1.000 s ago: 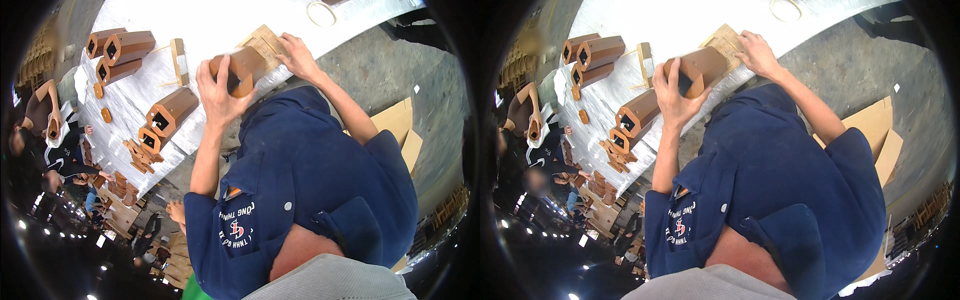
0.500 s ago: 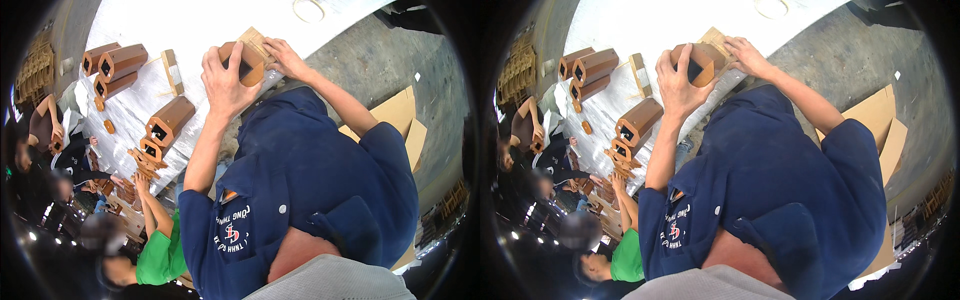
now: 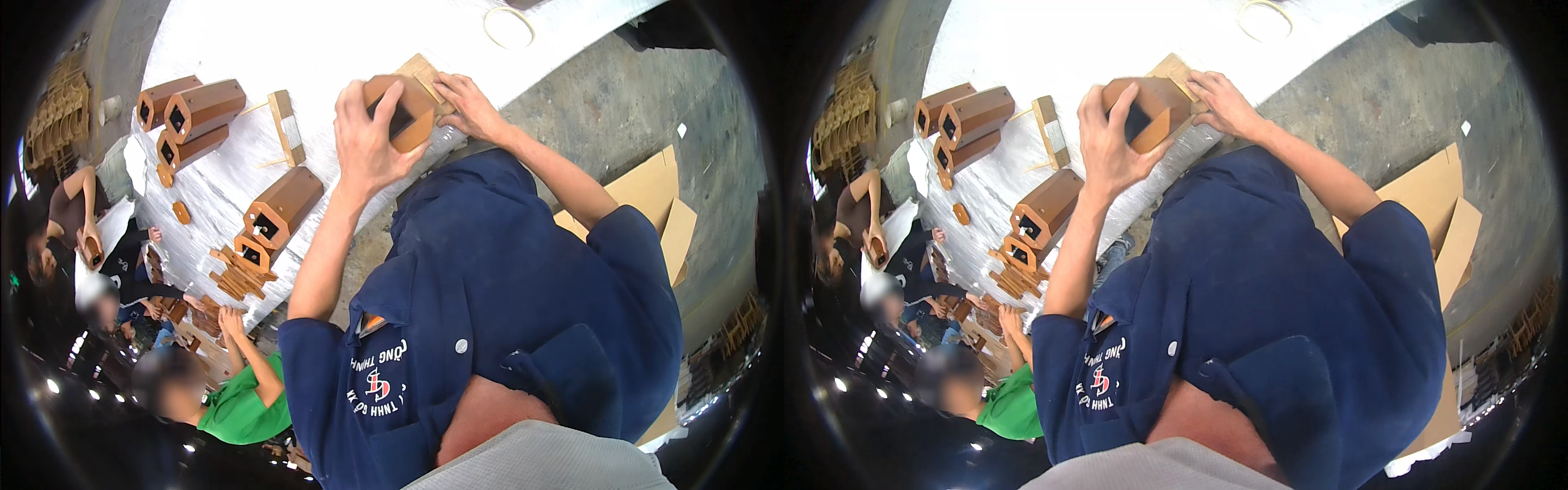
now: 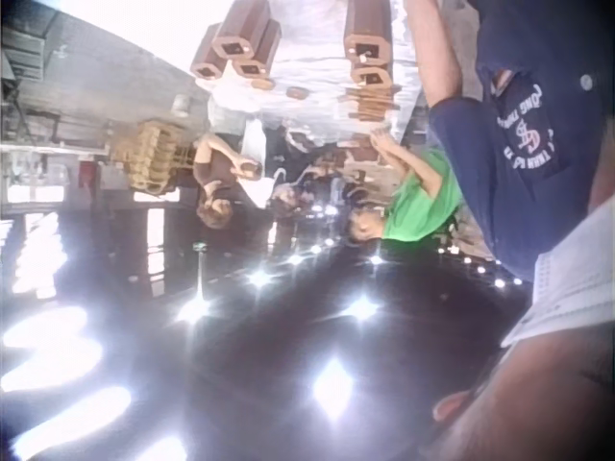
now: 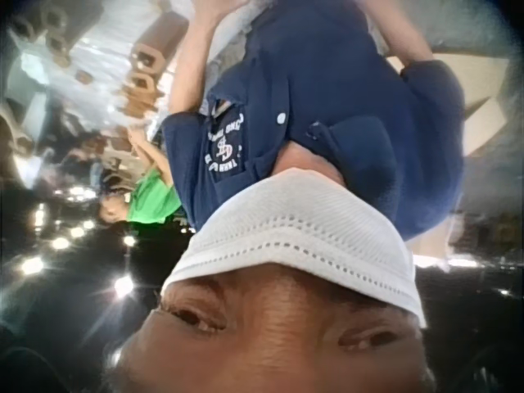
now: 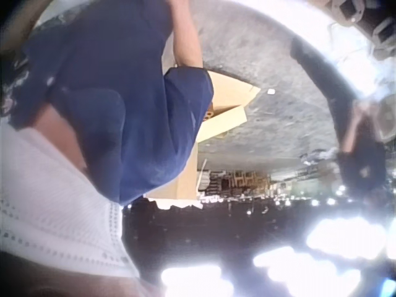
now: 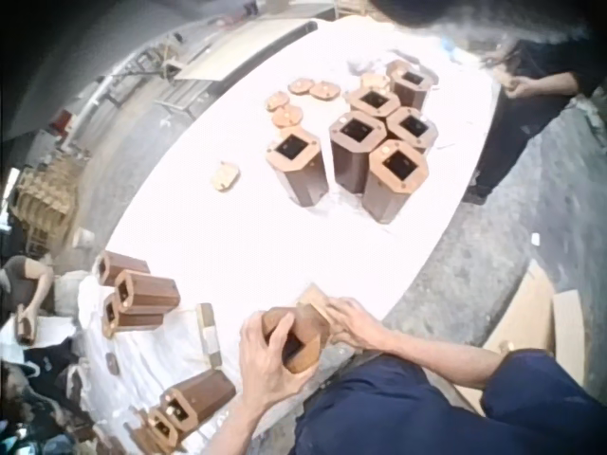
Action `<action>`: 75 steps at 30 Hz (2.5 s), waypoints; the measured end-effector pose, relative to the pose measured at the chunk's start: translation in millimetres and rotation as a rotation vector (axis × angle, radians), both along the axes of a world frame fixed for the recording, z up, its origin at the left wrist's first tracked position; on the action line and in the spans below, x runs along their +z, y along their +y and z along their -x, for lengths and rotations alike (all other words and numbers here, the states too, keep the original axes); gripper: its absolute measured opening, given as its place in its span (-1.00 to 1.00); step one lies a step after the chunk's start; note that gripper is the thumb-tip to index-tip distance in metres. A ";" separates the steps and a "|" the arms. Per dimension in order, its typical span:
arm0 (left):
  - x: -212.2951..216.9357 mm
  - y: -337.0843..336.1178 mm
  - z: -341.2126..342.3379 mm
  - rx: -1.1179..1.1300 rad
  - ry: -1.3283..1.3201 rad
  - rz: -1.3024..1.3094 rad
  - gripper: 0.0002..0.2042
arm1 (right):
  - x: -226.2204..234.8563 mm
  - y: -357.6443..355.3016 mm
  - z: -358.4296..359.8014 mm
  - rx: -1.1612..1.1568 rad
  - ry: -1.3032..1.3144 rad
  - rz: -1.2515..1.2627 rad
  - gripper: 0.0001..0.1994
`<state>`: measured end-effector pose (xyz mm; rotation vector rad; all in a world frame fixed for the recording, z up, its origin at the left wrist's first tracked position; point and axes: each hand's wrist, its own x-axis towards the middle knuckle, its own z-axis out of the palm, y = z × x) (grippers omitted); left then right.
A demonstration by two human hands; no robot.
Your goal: The person assembles hexagonal wooden boxes by inserting wooden dowels into pre-drilled holes and tapping them in with a wooden mallet. The person repeatedly picks up boxes, aligns dowels, and secures them before placing the assembled units on the table.
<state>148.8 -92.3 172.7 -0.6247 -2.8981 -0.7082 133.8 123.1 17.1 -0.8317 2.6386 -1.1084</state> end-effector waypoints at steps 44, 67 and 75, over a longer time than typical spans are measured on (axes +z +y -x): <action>-140.5 -141.5 -6.4 1.150 -0.205 0.060 -0.35 | 285.8 -136.0 201.8 0.409 -1.169 1.767 -0.27; 77.4 -79.9 -65.0 0.640 0.159 -1.262 -0.42 | 299.2 -105.1 168.7 0.439 -0.950 1.677 -0.27; 131.3 -73.4 -64.4 0.559 0.231 -1.220 -0.50 | 294.1 -97.0 157.9 0.410 -0.941 1.669 -0.27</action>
